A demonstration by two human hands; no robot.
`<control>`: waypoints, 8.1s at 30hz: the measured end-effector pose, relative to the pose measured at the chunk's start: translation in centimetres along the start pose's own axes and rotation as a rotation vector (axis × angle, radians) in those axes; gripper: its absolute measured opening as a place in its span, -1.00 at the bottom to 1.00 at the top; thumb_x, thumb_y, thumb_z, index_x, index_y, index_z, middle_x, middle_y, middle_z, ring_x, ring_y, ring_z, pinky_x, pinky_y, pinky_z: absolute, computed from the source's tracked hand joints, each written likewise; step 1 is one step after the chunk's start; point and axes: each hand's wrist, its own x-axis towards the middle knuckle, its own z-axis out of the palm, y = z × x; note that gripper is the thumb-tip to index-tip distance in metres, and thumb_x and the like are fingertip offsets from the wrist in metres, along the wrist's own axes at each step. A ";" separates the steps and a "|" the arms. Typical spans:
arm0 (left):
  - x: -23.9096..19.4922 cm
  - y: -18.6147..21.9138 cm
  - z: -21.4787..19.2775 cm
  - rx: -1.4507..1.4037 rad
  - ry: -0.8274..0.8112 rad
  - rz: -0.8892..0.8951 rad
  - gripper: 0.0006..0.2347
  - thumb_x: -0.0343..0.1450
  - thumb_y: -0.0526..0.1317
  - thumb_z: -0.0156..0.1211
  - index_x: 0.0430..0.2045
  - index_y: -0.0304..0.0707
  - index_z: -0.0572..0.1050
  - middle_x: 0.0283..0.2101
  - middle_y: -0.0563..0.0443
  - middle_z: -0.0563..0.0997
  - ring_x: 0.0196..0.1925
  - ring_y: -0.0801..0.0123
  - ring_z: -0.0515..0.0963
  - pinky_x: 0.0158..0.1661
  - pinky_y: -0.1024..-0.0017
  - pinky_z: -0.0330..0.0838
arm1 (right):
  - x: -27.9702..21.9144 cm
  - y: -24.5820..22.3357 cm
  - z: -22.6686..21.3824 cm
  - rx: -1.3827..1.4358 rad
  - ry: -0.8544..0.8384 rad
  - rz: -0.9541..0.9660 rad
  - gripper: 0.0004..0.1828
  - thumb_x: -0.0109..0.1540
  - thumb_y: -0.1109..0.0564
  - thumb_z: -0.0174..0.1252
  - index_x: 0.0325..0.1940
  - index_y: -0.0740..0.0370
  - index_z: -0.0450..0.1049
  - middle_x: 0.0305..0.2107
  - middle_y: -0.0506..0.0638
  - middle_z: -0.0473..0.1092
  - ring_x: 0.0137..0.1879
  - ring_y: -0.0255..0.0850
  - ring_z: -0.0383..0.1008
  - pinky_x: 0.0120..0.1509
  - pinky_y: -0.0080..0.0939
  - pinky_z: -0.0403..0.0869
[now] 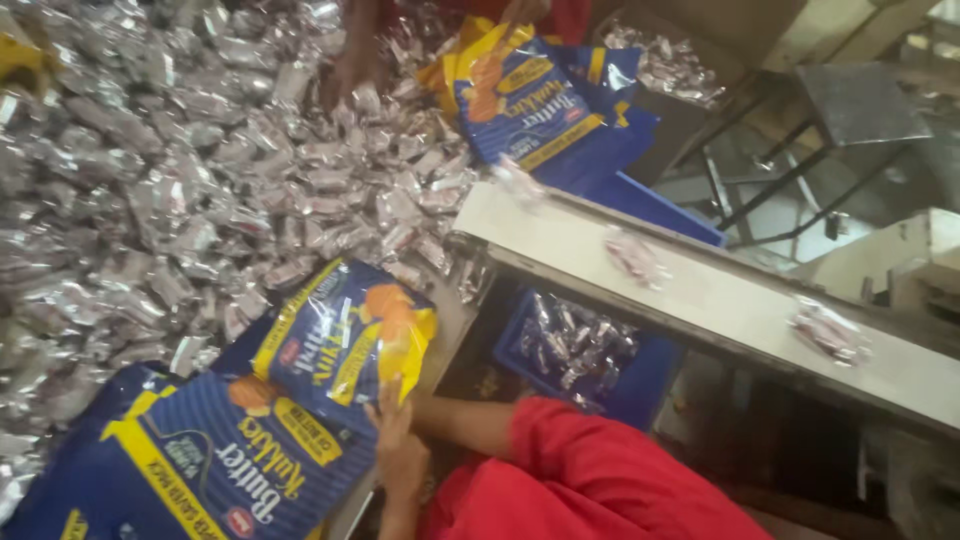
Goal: The person places individually wrapped cookies into a large blue and yellow Butter Kookies bag. They repeatedly pick cookies from a pile on the table and put them into the bag, then move the filled bag aside.
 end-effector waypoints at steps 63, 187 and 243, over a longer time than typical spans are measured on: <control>-4.3 2.3 -0.2 0.018 -0.033 0.069 -0.51 0.23 -0.54 -0.09 0.11 -0.50 0.42 0.40 -0.30 0.29 0.52 -0.11 0.12 0.44 -0.15 -0.19 | -14.4 5.1 12.0 2.070 0.847 0.642 -0.72 0.18 0.05 0.14 -0.05 0.12 0.54 -0.11 0.12 0.45 0.11 0.09 0.45 0.20 0.13 0.40; 0.3 -8.4 0.5 0.198 -0.269 -0.166 -0.13 0.34 0.25 0.24 0.37 -0.58 0.24 0.51 -0.56 0.04 0.59 -0.49 -0.16 0.32 -0.45 -0.24 | 22.8 38.5 -4.4 1.775 1.338 0.285 -0.33 0.15 0.24 0.22 0.33 -0.18 0.38 0.48 0.24 -0.06 0.59 0.30 -0.21 0.52 0.48 -0.08; 0.5 3.3 -5.2 0.316 -0.506 -0.136 -0.61 0.16 -0.42 0.16 -0.11 -0.33 0.55 -0.27 -0.31 0.58 -0.17 -0.20 0.56 -0.26 -0.15 0.39 | -10.7 11.7 27.0 2.032 1.377 0.911 -0.45 0.00 0.26 0.22 0.09 0.35 0.42 -0.02 0.34 0.35 0.13 0.26 0.28 0.17 0.18 0.33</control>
